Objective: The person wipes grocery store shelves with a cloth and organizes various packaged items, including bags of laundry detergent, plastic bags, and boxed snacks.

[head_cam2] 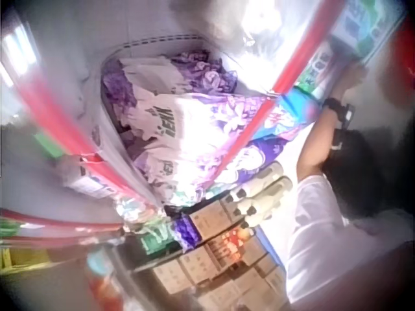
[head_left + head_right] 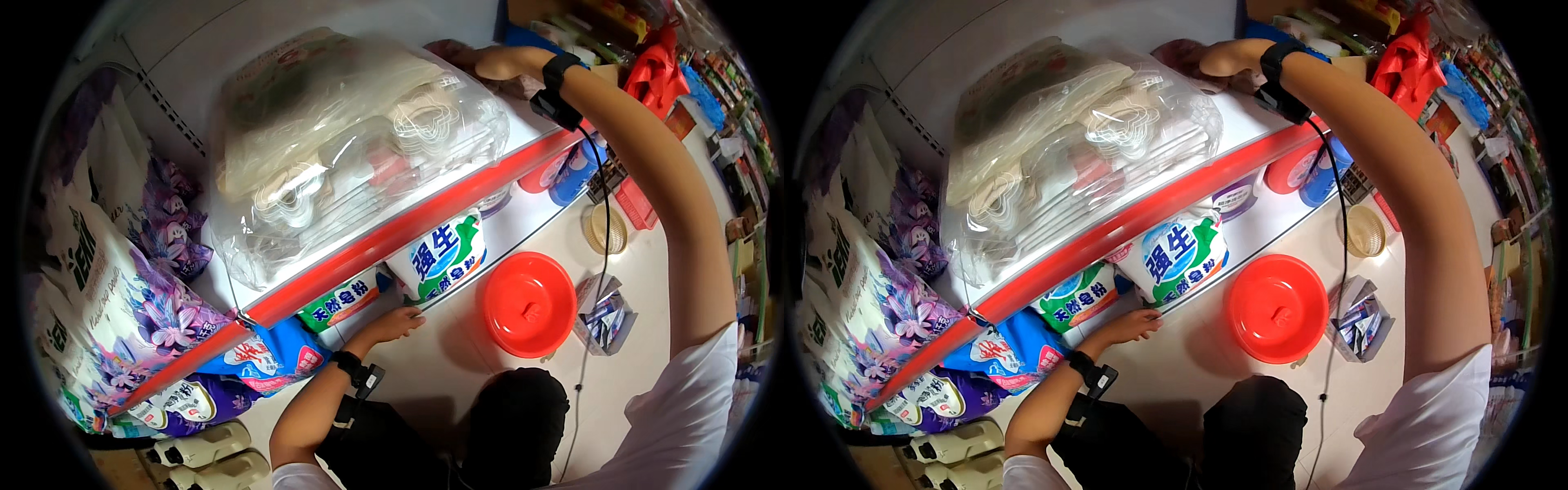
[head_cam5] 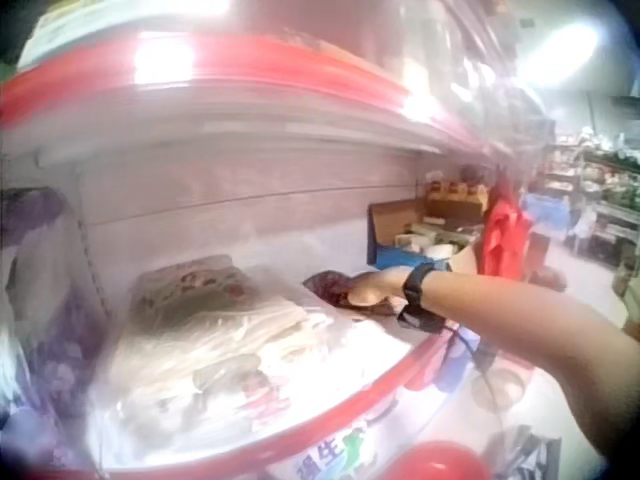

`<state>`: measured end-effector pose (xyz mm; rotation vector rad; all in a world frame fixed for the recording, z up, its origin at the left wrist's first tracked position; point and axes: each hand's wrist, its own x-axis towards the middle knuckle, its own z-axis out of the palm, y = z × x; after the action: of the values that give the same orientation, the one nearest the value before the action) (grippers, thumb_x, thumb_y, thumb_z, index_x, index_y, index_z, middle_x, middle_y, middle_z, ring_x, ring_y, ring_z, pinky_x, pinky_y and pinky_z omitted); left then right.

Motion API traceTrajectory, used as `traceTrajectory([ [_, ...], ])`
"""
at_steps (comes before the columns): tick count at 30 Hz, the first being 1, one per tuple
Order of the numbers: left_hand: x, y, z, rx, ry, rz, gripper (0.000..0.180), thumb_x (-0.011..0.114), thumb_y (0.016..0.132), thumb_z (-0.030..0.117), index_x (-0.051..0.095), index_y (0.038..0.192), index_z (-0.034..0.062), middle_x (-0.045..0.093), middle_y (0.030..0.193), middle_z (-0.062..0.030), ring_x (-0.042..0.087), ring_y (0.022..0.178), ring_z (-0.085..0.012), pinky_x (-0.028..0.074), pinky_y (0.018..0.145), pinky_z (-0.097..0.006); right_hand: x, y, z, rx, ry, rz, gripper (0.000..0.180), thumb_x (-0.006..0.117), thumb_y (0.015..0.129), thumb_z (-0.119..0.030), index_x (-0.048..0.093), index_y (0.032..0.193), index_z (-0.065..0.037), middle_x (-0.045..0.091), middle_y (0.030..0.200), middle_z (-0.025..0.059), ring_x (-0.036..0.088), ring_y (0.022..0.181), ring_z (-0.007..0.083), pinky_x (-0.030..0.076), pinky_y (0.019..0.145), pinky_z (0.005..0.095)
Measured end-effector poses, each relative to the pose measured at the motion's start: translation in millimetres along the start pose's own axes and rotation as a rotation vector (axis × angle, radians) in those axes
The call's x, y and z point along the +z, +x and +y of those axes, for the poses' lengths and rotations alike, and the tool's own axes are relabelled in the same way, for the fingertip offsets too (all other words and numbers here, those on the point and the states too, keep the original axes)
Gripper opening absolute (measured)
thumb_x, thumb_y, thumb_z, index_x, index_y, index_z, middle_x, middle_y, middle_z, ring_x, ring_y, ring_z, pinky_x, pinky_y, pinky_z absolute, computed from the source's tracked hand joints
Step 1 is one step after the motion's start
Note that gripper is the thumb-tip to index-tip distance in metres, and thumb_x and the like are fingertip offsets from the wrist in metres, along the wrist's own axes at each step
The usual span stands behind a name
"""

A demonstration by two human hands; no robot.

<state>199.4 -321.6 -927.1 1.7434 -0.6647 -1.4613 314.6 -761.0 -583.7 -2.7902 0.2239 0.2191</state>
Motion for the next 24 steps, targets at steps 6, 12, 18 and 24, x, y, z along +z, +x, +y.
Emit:
traceTrajectory([
  [6, 5, -5, 20, -0.014, -0.037, -0.032, 0.056, 0.06, 0.096, 0.056, 0.061, 0.122, 0.0059, 0.065, 0.097, -0.0027, 0.061, 0.083, -0.014, 0.049, 0.072, -0.028, -8, 38, 69, 0.251, 0.475, 0.237, 0.043, 0.045, 0.097, -0.014, 0.055, 0.138, -0.005, 0.061, 0.133, 0.0106, 0.061, 0.114, 0.0185, 0.049, 0.092, 0.0335],
  [12, 0, -28, 17, -0.002, 0.008, -0.017, 0.059, 0.059, 0.096, 0.057, 0.06, 0.124, 0.0051, 0.066, 0.101, -0.0051, 0.062, 0.083, -0.0145, 0.05, 0.073, -0.029, -5, 7, 21, 0.287, 0.021, 0.314, 0.036, 0.049, 0.096, -0.015, 0.064, 0.129, -0.015, 0.072, 0.109, 0.0084, 0.069, 0.089, 0.0176, 0.055, 0.07, 0.0334],
  [18, 2, -18, 22, -0.011, 0.058, -0.05, 0.063, 0.059, 0.096, 0.058, 0.057, 0.13, 0.0062, 0.064, 0.11, -0.0046, 0.062, 0.094, -0.0166, 0.049, 0.079, -0.03, -2, -14, 54, 0.029, -0.138, 0.134, 0.05, 0.047, 0.091, -0.013, 0.059, 0.138, -0.018, 0.07, 0.118, 0.0113, 0.067, 0.102, 0.0209, 0.054, 0.08, 0.0352],
  [24, 4, -15, 27, -0.012, 0.095, -0.084, 0.064, 0.058, 0.096, 0.058, 0.056, 0.132, 0.0051, 0.063, 0.113, -0.0067, 0.062, 0.095, -0.0177, 0.05, 0.079, -0.03, -6, -95, 25, 0.009, -0.055, 0.032, 0.059, 0.059, 0.086, -0.012, 0.057, 0.144, -0.023, 0.067, 0.126, 0.014, 0.065, 0.097, 0.0226, 0.051, 0.088, 0.033],
])
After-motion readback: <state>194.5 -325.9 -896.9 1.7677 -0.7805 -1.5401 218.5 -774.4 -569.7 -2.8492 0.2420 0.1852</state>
